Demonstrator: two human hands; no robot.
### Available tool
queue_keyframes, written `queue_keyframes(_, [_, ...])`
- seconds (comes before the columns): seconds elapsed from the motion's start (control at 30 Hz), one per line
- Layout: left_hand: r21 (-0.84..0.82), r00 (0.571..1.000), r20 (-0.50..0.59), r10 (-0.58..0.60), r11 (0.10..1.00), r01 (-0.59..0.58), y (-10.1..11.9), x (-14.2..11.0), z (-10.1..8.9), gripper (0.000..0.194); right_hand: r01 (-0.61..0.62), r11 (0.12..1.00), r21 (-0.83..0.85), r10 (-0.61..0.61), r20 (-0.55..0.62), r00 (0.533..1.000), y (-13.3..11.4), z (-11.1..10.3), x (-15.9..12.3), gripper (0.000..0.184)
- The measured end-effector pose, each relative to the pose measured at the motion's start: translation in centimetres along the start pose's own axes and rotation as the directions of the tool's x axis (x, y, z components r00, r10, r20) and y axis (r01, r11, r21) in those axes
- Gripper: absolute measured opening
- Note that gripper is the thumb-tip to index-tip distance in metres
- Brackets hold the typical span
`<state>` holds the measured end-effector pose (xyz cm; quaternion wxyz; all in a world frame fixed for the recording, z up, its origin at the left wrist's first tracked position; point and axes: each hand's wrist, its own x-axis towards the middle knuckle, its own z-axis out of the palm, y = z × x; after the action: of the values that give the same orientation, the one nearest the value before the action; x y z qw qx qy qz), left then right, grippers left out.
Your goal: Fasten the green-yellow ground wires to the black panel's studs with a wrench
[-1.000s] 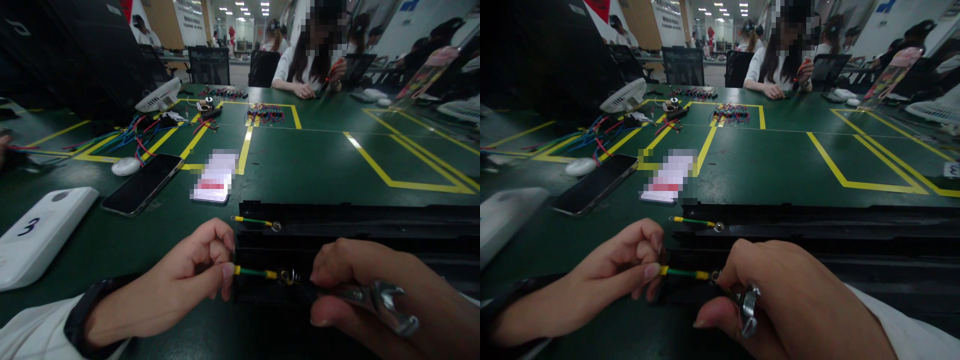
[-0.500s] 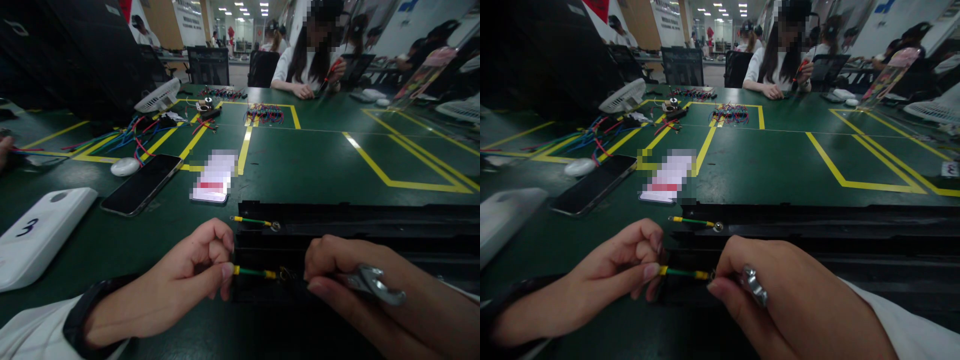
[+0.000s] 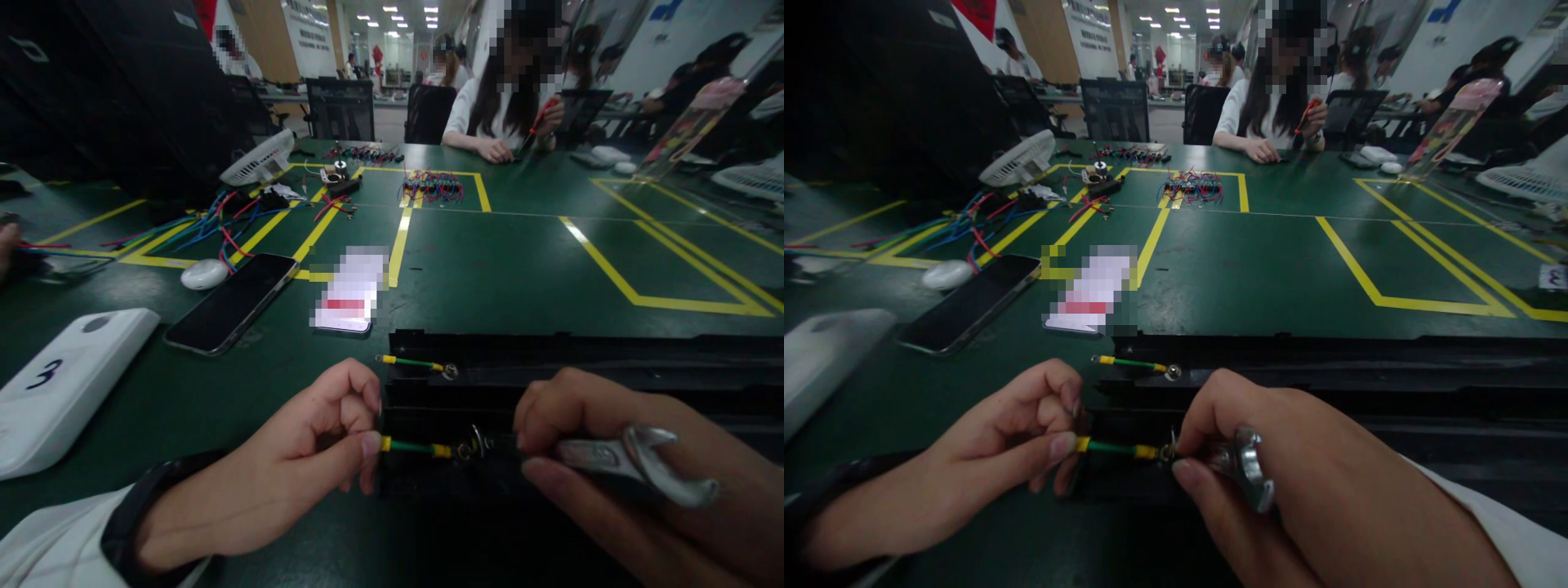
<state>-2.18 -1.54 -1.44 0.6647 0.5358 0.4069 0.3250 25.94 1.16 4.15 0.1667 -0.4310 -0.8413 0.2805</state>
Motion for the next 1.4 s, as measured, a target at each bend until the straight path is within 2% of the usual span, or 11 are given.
queue_keyframes(0.1, [0.015, 1.000, 0.002, 0.003, 1.000, -0.003, -0.1, 0.0, -0.1, 0.008, 0.059, 0.998, -0.022, -0.060, -0.010, 0.998, -0.3, 0.4, 0.2, 0.004])
queue_keyframes(0.27, [0.008, 1.000, 0.005, 0.003, 1.000, -0.003, 0.1, -0.2, -0.2, 0.008, 0.168, 0.986, 0.008, -0.168, 0.031, 0.985, -0.8, 0.7, 0.7, 0.014])
queue_keyframes(0.33, [-0.001, 1.000, 0.005, -0.005, 1.000, 0.005, 0.1, -0.2, -0.1, 0.008, 0.192, 0.981, 0.031, -0.192, -0.002, 0.981, -0.8, 0.8, 0.7, 0.014])
queue_keyframes(0.43, [-0.003, 1.000, 0.002, -0.002, 1.000, 0.002, 0.1, -0.2, -0.1, 0.008, 0.140, 0.990, 0.023, -0.140, -0.025, 0.990, -0.6, 0.8, 0.4, 0.014])
queue_keyframes(0.53, [-0.005, 1.000, 0.000, -0.010, 1.000, 0.010, 0.0, -0.2, -0.1, 0.008, 0.104, 0.995, -0.004, -0.104, 0.051, 0.993, -0.3, 0.6, 0.4, 0.014])
queue_keyframes(0.7, [-0.010, 1.000, -0.001, -0.001, 1.000, 0.001, -0.1, -0.1, -0.1, 0.008, 0.155, 0.986, -0.059, -0.147, 0.114, 0.983, 0.0, 0.0, 0.6, 0.017])
queue_keyframes(0.83, [-0.006, 1.000, -0.004, 0.005, 1.000, -0.005, 0.0, -0.1, -0.1, 0.007, 0.152, 0.988, 0.022, -0.153, 0.024, 0.988, 0.2, -0.2, 0.5, 0.016])
queue_keyframes(0.93, [0.006, 1.000, -0.007, -0.005, 1.000, 0.005, 0.1, -0.1, -0.1, 0.007, 0.094, 0.991, 0.097, -0.089, -0.051, 0.995, 0.1, -0.2, 0.3, 0.009])
queue_keyframes(1.03, [0.012, 1.000, -0.001, -0.010, 1.000, 0.010, 0.1, -0.1, -0.1, 0.007, 0.050, 0.990, 0.131, -0.042, -0.062, 0.997, -0.1, 0.0, 0.2, 0.009])
queue_keyframes(1.27, [-0.007, 1.000, -0.005, 0.005, 1.000, -0.005, 0.0, -0.1, -0.2, 0.007, 0.079, 0.990, 0.117, -0.079, -0.010, 0.997, 0.4, 1.1, -0.1, 0.008])
queue_keyframes(1.4, [-0.016, 1.000, -0.015, 0.000, 1.000, 0.000, 0.0, 0.0, -0.1, 0.007, 0.093, 0.996, -0.009, -0.094, -0.047, 0.994, 0.4, 1.6, -0.2, 0.006])
